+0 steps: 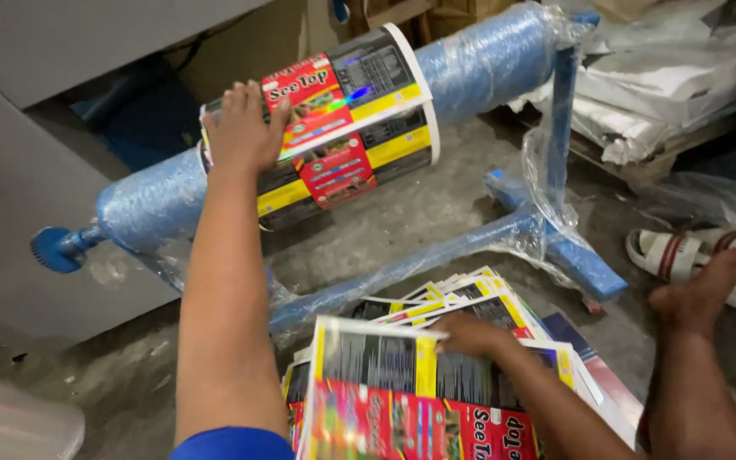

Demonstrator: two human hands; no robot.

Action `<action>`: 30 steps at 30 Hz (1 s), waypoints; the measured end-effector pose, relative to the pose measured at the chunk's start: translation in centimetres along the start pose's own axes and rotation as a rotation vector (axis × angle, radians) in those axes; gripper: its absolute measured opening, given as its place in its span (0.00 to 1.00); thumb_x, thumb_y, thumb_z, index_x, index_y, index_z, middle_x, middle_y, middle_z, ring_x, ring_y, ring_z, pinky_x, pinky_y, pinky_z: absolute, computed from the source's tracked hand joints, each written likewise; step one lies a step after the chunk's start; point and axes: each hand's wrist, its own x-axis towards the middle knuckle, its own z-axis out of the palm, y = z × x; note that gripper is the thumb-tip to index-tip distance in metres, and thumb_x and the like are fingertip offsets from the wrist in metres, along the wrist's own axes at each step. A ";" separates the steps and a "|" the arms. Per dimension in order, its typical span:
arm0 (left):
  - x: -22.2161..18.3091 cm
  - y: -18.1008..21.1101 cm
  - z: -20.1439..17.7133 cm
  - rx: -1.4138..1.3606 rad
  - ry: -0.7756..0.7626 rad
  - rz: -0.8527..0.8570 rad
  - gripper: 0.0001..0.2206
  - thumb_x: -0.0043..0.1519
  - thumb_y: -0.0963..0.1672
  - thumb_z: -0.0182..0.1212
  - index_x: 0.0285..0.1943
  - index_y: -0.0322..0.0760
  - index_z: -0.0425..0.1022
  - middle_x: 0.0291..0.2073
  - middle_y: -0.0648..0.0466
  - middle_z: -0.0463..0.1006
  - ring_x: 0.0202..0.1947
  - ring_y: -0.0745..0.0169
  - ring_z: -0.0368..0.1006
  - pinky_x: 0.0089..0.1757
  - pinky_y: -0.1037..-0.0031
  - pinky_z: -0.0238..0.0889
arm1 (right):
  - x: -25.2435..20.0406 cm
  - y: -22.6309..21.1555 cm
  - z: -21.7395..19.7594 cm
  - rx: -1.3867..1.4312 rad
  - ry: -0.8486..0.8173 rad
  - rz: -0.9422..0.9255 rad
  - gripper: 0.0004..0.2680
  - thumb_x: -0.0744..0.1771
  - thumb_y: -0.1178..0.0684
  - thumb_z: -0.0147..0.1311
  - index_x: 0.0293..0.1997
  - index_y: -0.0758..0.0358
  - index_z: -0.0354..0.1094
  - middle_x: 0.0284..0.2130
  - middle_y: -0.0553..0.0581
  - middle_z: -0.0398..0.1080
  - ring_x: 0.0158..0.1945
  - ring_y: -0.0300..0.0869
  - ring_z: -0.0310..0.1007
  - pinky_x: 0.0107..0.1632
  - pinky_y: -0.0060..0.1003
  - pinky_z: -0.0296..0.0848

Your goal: Winding loose sheets of printed labels onto a manual machine roll for organization.

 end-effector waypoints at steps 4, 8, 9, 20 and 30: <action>-1.3 -1.3 0.0 0.034 0.025 0.037 0.35 0.69 0.61 0.38 0.76 0.37 0.57 0.75 0.45 0.56 0.75 0.44 0.50 0.65 0.38 0.42 | 4.0 -4.5 1.0 -0.078 -0.120 0.100 0.11 0.63 0.50 0.64 0.49 0.53 0.76 0.40 0.58 0.78 0.45 0.48 0.78 0.48 0.44 0.73; -4.1 -0.7 -1.4 0.042 0.053 0.087 0.33 0.71 0.60 0.40 0.75 0.35 0.59 0.75 0.43 0.57 0.74 0.43 0.51 0.63 0.36 0.45 | 12.0 -0.1 -1.2 0.471 0.384 -0.259 0.10 0.65 0.48 0.60 0.48 0.59 0.74 0.40 0.53 0.79 0.45 0.41 0.77 0.49 0.40 0.75; -5.1 -0.6 -1.4 0.050 0.089 0.114 0.33 0.70 0.59 0.43 0.74 0.34 0.61 0.73 0.42 0.59 0.73 0.43 0.53 0.62 0.37 0.48 | 10.5 -4.3 -6.0 0.829 0.448 -0.218 0.12 0.67 0.43 0.53 0.52 0.55 0.70 0.44 0.54 0.77 0.47 0.42 0.77 0.49 0.41 0.76; -9.4 -0.9 -1.5 0.023 0.211 0.226 0.30 0.69 0.56 0.51 0.73 0.33 0.65 0.71 0.39 0.64 0.70 0.39 0.60 0.64 0.48 0.52 | 6.6 -9.1 -17.0 1.388 0.894 -0.244 0.05 0.69 0.53 0.56 0.47 0.60 0.67 0.38 0.52 0.74 0.39 0.40 0.75 0.47 0.41 0.77; -3.0 -1.3 -0.3 0.054 0.077 0.140 0.31 0.70 0.57 0.44 0.75 0.34 0.60 0.73 0.45 0.60 0.73 0.40 0.52 0.64 0.41 0.45 | -4.2 -0.6 -2.9 1.432 0.809 -0.075 0.05 0.69 0.54 0.55 0.47 0.62 0.66 0.36 0.53 0.70 0.38 0.39 0.72 0.44 0.38 0.75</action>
